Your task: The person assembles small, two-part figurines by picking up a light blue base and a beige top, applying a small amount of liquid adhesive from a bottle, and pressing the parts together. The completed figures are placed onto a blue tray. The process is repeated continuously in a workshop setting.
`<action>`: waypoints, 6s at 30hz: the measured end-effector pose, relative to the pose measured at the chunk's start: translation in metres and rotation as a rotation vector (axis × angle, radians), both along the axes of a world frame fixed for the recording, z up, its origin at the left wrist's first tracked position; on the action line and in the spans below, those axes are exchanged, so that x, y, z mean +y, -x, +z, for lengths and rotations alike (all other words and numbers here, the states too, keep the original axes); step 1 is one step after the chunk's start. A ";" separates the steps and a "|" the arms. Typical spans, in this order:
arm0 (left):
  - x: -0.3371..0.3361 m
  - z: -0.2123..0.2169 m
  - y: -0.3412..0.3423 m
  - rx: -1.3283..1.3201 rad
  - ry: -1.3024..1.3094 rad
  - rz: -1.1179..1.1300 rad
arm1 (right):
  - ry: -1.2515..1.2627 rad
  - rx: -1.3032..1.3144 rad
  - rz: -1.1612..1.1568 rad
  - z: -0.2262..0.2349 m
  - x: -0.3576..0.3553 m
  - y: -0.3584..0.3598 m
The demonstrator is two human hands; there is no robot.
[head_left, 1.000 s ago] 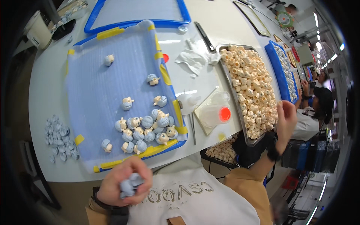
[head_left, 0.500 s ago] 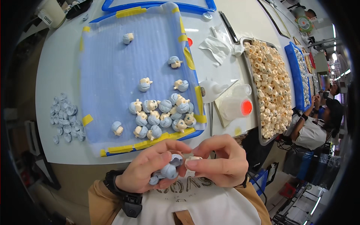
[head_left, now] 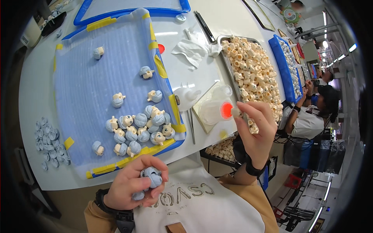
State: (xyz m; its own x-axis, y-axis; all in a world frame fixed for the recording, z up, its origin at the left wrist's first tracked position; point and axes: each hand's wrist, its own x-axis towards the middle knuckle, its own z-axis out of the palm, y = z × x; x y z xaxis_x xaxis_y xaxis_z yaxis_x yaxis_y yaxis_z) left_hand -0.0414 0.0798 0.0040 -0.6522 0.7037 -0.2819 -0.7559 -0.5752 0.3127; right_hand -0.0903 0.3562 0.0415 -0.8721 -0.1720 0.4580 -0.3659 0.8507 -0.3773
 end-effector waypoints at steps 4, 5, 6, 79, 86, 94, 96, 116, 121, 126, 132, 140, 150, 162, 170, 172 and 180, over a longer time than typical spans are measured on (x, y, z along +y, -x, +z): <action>0.001 0.005 -0.002 -0.002 0.031 0.007 | -0.100 -0.003 0.088 -0.001 -0.004 0.008; 0.002 0.008 -0.001 -0.025 0.057 0.017 | -0.108 -0.012 0.095 -0.001 -0.004 0.009; 0.001 0.007 0.000 -0.011 0.056 0.007 | -0.115 -0.018 0.101 -0.001 -0.003 0.008; 0.011 0.003 -0.003 0.201 0.244 0.259 | 0.579 -0.149 0.471 -0.011 -0.087 -0.033; 0.006 0.003 -0.007 0.167 0.356 0.217 | 0.248 -0.051 0.507 -0.005 -0.088 -0.027; -0.002 0.010 -0.006 0.175 0.375 0.046 | 0.159 -0.039 0.537 -0.021 -0.099 -0.023; -0.012 0.003 -0.010 0.226 0.392 0.103 | 0.159 -0.074 0.539 -0.021 -0.097 -0.020; -0.016 0.000 -0.014 0.252 0.405 0.210 | -0.665 -0.163 -0.422 0.000 0.117 0.021; -0.016 0.003 -0.011 0.240 0.343 0.089 | -0.503 -0.301 -0.397 -0.014 0.117 0.024; -0.014 0.010 -0.008 0.213 0.316 -0.067 | -0.263 -0.088 -0.405 0.005 0.091 0.011; 0.003 -0.003 -0.005 0.489 0.283 -0.173 | 0.327 -0.332 0.859 0.025 -0.038 -0.025; -0.002 -0.005 -0.005 0.770 0.366 -0.111 | 0.474 -0.343 0.899 0.000 -0.088 -0.027; -0.013 -0.007 -0.006 0.682 0.355 -0.085 | 0.504 -0.238 0.810 -0.020 -0.090 -0.029; -0.019 -0.002 -0.010 0.334 0.214 0.004 | 0.211 0.004 -0.083 -0.007 0.002 -0.011; -0.017 -0.006 -0.012 0.392 0.278 0.075 | 0.184 0.004 -0.013 -0.011 0.002 -0.008; -0.015 -0.004 -0.011 0.382 0.306 0.023 | 0.272 0.002 0.019 -0.009 -0.003 -0.014; -0.011 0.000 -0.008 0.256 0.223 -0.052 | -0.033 0.043 0.046 -0.004 0.003 0.000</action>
State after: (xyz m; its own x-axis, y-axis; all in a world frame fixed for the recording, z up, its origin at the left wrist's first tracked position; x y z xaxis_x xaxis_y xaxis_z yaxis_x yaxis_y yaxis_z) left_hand -0.0330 0.0687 0.0039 -0.6868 0.6770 -0.2646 -0.6631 -0.4343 0.6097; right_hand -0.0904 0.3597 0.0378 -0.8426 -0.2275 0.4881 -0.4204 0.8444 -0.3321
